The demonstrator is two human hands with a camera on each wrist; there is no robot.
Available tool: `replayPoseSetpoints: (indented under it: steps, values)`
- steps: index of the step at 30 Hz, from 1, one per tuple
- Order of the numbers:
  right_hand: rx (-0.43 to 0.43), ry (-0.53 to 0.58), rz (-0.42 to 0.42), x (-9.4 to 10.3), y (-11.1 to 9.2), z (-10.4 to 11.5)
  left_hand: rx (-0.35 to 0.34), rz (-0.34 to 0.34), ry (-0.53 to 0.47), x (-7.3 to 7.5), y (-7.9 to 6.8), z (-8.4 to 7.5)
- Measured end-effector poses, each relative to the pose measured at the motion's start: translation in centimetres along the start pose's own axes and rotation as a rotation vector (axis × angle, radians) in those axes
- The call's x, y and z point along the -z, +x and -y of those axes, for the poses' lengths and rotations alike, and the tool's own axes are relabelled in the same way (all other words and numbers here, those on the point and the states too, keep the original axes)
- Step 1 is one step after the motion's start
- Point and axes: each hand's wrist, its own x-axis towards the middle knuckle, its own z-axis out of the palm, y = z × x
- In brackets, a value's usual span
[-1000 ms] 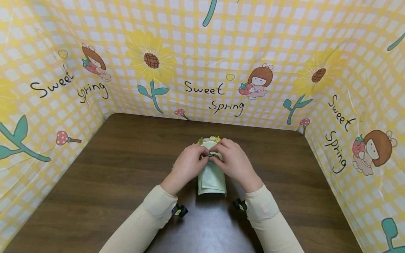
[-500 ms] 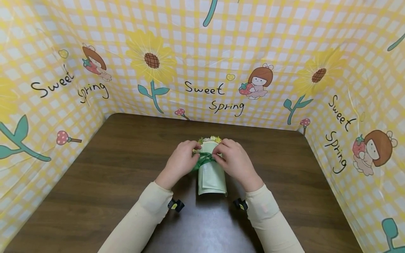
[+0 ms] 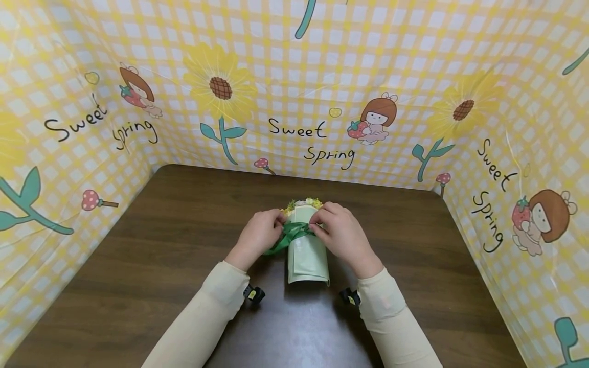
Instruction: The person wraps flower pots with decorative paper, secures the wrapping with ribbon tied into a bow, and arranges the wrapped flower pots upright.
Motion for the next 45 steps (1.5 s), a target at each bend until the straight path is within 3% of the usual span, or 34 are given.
replayPoseSetpoints:
  steps: [7,13,19,27,40,45]
  values:
    - [-0.005,-0.009,0.002,0.1,0.0,-0.2,-0.004,-0.025,-0.080,1.3,-0.2,-0.3]
    - [-0.019,-0.012,0.007,0.2,0.0,-0.3,-0.054,-0.055,-0.149,3.0,-1.0,-1.7]
    - [-0.021,-0.001,0.014,0.1,0.0,-0.4,-0.049,-0.040,-0.264,3.9,-2.0,-3.2]
    - [-0.031,0.009,0.008,0.2,-0.1,-0.4,0.073,0.185,-0.614,3.2,-3.0,-4.5]
    - [-0.032,0.011,0.001,0.2,0.0,-0.6,0.094,0.464,-0.694,1.4,-4.3,-6.2]
    - [-0.040,0.013,0.005,0.5,-0.1,-0.5,0.041,0.595,-0.733,1.0,-4.6,-6.7]
